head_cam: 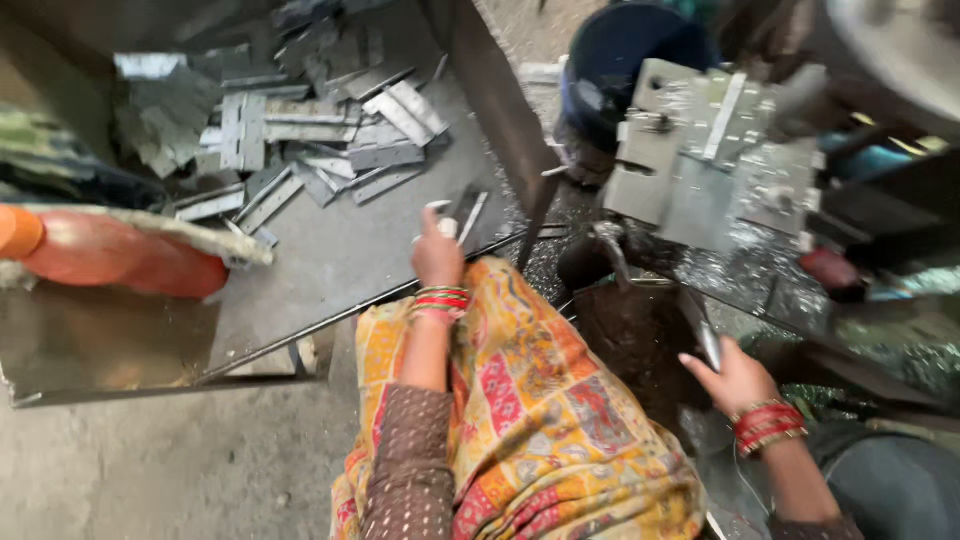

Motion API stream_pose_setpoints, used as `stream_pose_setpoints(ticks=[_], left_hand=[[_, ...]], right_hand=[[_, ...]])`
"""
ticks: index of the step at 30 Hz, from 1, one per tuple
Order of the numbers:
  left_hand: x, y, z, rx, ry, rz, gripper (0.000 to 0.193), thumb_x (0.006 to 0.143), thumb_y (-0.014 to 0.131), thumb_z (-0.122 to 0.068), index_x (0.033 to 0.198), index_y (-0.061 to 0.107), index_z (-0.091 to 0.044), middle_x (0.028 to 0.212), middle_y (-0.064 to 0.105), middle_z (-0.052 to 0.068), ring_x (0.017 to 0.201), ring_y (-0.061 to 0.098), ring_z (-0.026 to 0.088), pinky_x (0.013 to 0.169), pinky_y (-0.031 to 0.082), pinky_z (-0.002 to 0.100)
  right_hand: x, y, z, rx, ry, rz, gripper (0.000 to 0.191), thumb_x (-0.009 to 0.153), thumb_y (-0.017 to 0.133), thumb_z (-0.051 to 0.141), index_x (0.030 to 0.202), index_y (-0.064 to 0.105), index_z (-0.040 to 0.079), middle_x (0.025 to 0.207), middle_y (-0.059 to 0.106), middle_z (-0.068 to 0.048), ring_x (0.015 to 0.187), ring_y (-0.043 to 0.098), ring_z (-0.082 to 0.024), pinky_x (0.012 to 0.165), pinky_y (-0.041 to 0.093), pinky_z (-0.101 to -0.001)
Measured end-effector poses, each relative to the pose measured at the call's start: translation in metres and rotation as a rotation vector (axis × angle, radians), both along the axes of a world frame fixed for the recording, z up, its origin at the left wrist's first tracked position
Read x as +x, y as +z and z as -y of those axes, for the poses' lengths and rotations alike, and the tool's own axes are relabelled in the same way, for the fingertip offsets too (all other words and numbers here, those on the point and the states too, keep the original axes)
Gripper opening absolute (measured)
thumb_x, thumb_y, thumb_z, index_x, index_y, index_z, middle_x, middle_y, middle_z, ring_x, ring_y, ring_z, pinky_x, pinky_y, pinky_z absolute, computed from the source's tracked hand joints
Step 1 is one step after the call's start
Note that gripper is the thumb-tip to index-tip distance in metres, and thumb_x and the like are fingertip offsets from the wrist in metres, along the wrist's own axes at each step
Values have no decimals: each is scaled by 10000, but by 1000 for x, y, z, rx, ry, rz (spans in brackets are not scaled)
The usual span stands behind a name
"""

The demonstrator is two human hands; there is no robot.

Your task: The person repeatedly picks up small metal brackets from a metal bin, places them under a drill press, and operates the machine to drill holes. After drilling, the person removes the bracket and places it back into the bin. The process is repeated continuously throughout the clip.

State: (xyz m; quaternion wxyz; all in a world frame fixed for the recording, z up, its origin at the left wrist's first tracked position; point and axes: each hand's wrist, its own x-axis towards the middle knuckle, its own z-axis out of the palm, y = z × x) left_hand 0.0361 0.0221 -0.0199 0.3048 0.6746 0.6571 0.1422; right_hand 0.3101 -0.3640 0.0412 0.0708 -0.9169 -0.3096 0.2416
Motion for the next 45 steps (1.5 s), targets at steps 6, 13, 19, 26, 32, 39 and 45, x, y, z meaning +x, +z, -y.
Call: stream_pose_setpoints(ticks=[6,13,19,26,32,39,45], left_hand=[[-2,102,43,398,34,780,343,1060,581,-140,1395,539,-79,1134,723,134,950,694,257,841,546,402],[85,194,106,418,-255,910,283,1033,599,-103,1306,659,-145,1147,745,94,1029,690,212,883,545,335],[157,188,165,715,-680,-80,506,939,617,-481,1208,682,-57,1383,603,184,1303,551,368,1129,356,553],[185,152,198,829,-779,-38,428,951,589,-405,1147,691,-39,1419,603,146,1411,531,312,1207,306,564],[223,142,174,773,-752,-53,435,949,560,-307,1223,678,9,1373,605,154,1322,561,316,1149,357,578],[220,146,180,725,-779,-130,412,894,547,-211,1218,685,1,1390,595,152,1327,553,311,1077,394,565],[198,140,189,824,-810,-155,348,950,553,-234,1159,723,-14,1380,599,166,1339,564,319,1142,395,546]], right_hand=[[10,-12,19,-46,43,23,624,856,652,641,1126,546,88,822,721,-251,807,718,-464,716,564,-553],[11,-15,23,-32,83,44,644,857,645,645,1115,534,65,862,727,-249,850,718,-468,756,559,-563],[9,-12,25,39,79,59,629,858,653,617,1119,531,58,860,719,-263,856,703,-481,757,550,-565],[6,-7,20,33,85,38,647,859,671,605,1145,536,41,874,718,-283,880,704,-481,776,551,-563],[5,-6,21,79,86,58,647,848,691,592,1143,541,36,875,707,-282,871,691,-493,749,549,-570],[-31,-39,21,188,14,161,458,938,621,505,1083,551,76,838,711,-254,815,695,-483,719,542,-583],[-26,-35,18,136,46,5,577,894,655,504,1162,486,22,840,700,-314,804,686,-515,697,539,-600]])
